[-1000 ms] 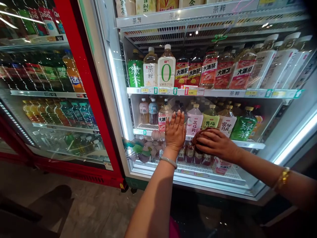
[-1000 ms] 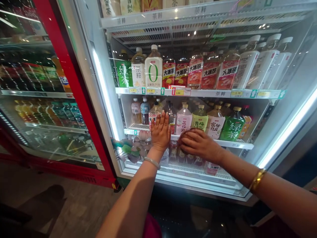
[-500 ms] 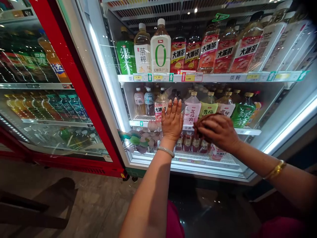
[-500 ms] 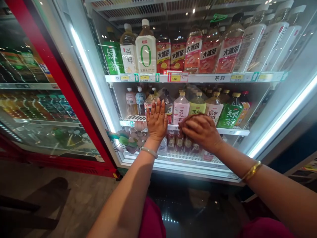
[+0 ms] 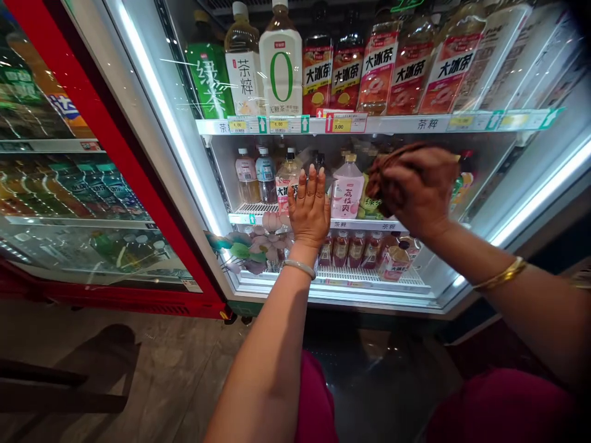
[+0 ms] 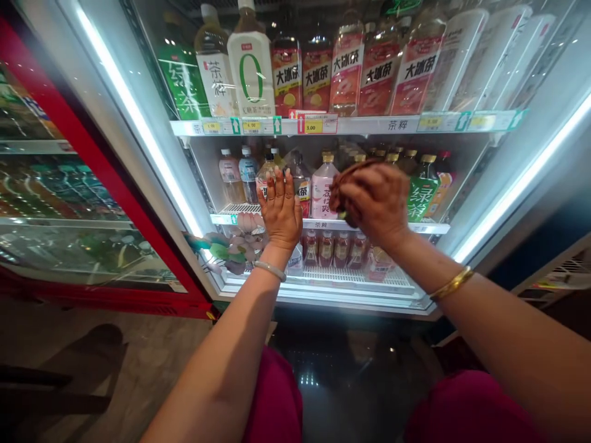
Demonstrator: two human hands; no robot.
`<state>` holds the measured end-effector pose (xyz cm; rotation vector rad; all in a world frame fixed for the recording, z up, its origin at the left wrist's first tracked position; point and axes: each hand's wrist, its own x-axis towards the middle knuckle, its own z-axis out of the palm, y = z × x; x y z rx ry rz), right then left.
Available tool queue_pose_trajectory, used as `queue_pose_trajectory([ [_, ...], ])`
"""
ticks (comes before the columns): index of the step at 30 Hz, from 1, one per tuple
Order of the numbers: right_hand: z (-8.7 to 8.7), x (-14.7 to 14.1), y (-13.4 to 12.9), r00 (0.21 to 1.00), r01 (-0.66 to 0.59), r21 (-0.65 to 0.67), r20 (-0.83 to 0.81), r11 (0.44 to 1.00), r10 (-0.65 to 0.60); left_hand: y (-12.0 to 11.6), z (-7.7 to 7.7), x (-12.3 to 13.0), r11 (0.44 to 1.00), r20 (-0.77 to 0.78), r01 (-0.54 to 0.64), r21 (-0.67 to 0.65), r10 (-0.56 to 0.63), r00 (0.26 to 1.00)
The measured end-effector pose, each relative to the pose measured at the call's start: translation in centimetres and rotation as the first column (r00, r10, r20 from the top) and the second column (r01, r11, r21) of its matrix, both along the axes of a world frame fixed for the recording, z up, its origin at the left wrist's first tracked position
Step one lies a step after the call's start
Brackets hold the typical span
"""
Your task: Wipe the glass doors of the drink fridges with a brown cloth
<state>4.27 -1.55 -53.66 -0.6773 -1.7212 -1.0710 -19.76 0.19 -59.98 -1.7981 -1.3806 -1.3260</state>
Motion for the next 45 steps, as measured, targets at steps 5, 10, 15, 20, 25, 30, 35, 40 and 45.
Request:
queue_pose_trajectory([
  [5,-8.1,1.8,-1.4,0.931,-0.013,-0.04,0.364,0.999,0.027,0.0,-1.0,2.1,1.0,-0.043,-0.016,-0.017,0.015,0.999],
  [10,-4.7,6.7,-1.0,0.91,0.006,-0.071,0.413,0.997,0.024,-0.6,-1.3,5.7,0.994,-0.198,0.111,-0.006,-0.11,0.974],
  [15,2.4,6.0,0.4,0.998,0.048,-0.004,-0.027,0.999,-0.048,-1.1,-0.6,9.4,0.982,-0.231,0.184,-0.032,-0.187,0.955],
  [20,-2.2,4.0,-0.3,0.996,0.088,0.026,-0.033,0.996,-0.087,-0.8,0.0,11.0,0.987,-0.117,0.159,-0.022,-0.16,0.98],
  [25,-8.1,8.4,-1.6,0.966,0.071,-0.071,0.255,0.995,-0.051,-0.6,-0.3,11.5,0.99,-0.117,0.141,-0.009,-0.141,0.983],
  [30,-2.1,10.9,-0.8,0.999,0.045,-0.063,0.011,0.997,-0.045,-0.7,-1.1,12.7,0.982,-0.163,0.184,-0.046,-0.189,0.968],
  [35,0.5,7.8,-0.5,0.963,0.133,-0.07,-0.225,0.989,-0.146,-0.6,-1.4,13.5,0.982,-0.165,0.188,-0.026,-0.19,0.968],
  [40,-7.2,8.3,-2.2,0.993,0.103,-0.1,-0.045,0.99,-0.108,-0.2,-1.7,13.4,0.985,-0.185,0.165,0.051,-0.153,0.971],
  [45,-6.2,12.3,-2.4,0.997,0.055,-0.125,0.062,0.991,-0.048,-0.2,-1.7,13.4,0.985,-0.178,0.17,0.036,-0.161,0.971],
])
